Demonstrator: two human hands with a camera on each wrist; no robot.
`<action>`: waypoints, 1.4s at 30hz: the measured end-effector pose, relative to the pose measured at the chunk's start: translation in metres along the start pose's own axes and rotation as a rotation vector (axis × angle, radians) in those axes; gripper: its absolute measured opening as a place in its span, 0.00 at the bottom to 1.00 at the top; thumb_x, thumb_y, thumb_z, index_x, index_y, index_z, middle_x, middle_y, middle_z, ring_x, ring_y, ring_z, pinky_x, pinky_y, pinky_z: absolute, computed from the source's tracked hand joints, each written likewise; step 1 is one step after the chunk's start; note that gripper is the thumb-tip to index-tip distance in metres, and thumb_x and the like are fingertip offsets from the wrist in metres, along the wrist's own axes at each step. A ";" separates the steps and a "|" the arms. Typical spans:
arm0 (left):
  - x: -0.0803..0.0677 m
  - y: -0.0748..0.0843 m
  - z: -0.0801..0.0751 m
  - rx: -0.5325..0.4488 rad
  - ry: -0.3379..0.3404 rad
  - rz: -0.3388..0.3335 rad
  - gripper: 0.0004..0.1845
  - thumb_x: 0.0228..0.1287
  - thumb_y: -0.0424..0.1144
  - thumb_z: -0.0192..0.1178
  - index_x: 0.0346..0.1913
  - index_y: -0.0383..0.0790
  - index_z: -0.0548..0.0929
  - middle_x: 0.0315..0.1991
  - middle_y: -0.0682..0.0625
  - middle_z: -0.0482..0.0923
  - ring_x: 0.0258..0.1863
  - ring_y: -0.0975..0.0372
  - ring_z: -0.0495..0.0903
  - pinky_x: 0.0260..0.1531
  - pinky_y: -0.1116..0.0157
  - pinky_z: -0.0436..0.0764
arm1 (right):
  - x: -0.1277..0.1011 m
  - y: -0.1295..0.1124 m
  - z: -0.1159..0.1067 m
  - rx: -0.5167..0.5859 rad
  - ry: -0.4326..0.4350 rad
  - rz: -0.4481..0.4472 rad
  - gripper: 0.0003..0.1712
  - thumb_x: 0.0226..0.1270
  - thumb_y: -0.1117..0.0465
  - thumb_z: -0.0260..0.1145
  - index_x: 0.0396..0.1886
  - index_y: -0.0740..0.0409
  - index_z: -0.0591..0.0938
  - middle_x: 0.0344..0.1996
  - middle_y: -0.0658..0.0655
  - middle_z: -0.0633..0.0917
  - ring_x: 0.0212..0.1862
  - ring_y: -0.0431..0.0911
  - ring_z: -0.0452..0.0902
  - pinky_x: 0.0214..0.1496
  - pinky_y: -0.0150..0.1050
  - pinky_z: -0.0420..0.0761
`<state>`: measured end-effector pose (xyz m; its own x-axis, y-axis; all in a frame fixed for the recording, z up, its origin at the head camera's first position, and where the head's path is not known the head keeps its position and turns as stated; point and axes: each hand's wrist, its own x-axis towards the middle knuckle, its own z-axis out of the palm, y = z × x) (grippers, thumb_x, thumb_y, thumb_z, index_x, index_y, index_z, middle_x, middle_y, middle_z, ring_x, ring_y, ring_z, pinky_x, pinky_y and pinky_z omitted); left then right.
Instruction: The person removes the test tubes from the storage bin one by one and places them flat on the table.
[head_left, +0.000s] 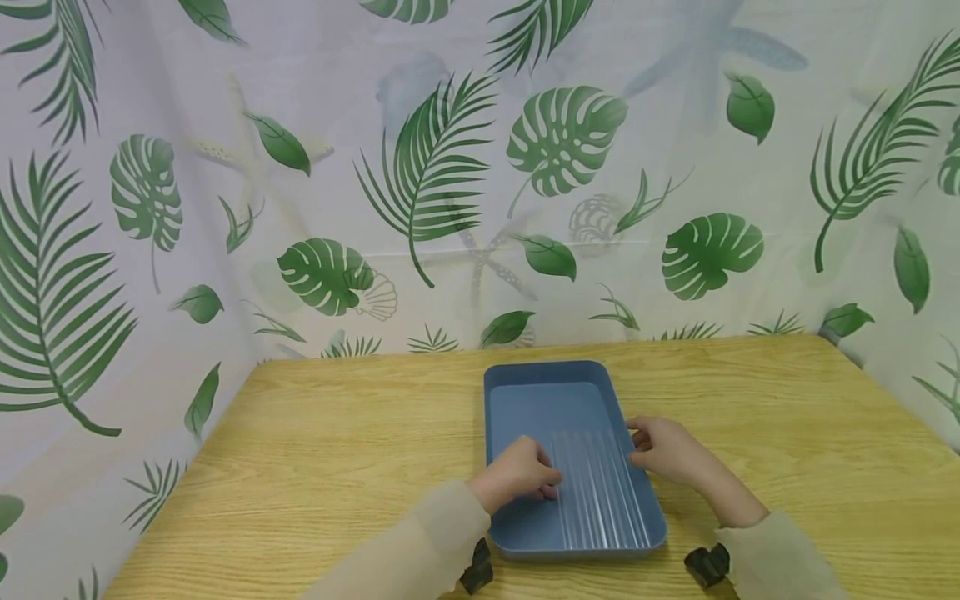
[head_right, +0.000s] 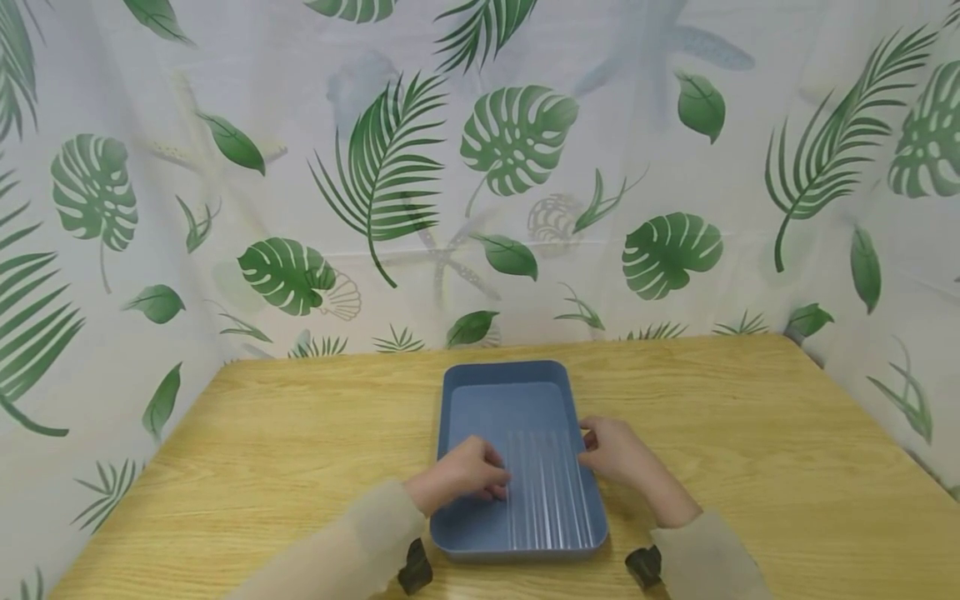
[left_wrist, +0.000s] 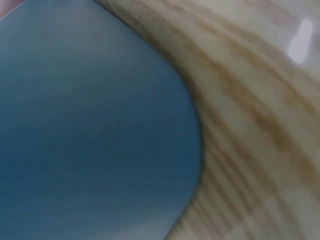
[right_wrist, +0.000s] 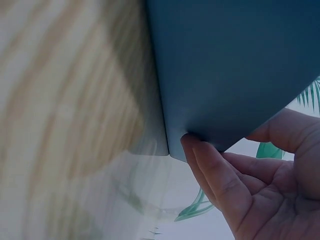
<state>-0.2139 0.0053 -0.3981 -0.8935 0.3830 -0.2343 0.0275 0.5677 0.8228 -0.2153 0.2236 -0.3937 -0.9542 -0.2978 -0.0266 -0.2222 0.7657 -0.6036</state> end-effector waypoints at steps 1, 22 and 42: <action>0.001 0.000 0.001 0.003 0.002 0.003 0.05 0.54 0.29 0.59 0.26 0.29 0.76 0.18 0.44 0.79 0.19 0.60 0.78 0.20 0.68 0.77 | 0.000 0.000 0.000 -0.001 -0.001 0.000 0.27 0.52 0.70 0.61 0.50 0.82 0.67 0.35 0.67 0.78 0.39 0.58 0.74 0.36 0.45 0.76; 0.003 -0.002 0.013 0.041 0.068 0.010 0.26 0.54 0.34 0.62 0.05 0.43 0.60 0.11 0.50 0.75 0.08 0.64 0.69 0.13 0.69 0.72 | -0.002 -0.005 -0.001 -0.001 -0.003 0.006 0.27 0.53 0.70 0.61 0.51 0.82 0.66 0.36 0.68 0.78 0.40 0.58 0.74 0.36 0.45 0.76; 0.004 0.000 0.020 0.034 0.104 -0.007 0.26 0.52 0.35 0.63 0.08 0.46 0.58 0.06 0.54 0.62 0.07 0.66 0.60 0.08 0.70 0.59 | -0.001 -0.005 -0.001 0.002 0.006 0.025 0.27 0.53 0.70 0.61 0.51 0.82 0.66 0.36 0.68 0.78 0.39 0.58 0.74 0.35 0.46 0.76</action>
<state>-0.2085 0.0218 -0.4091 -0.9355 0.3021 -0.1832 0.0350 0.5951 0.8029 -0.2131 0.2207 -0.3901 -0.9607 -0.2752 -0.0364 -0.1981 0.7715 -0.6046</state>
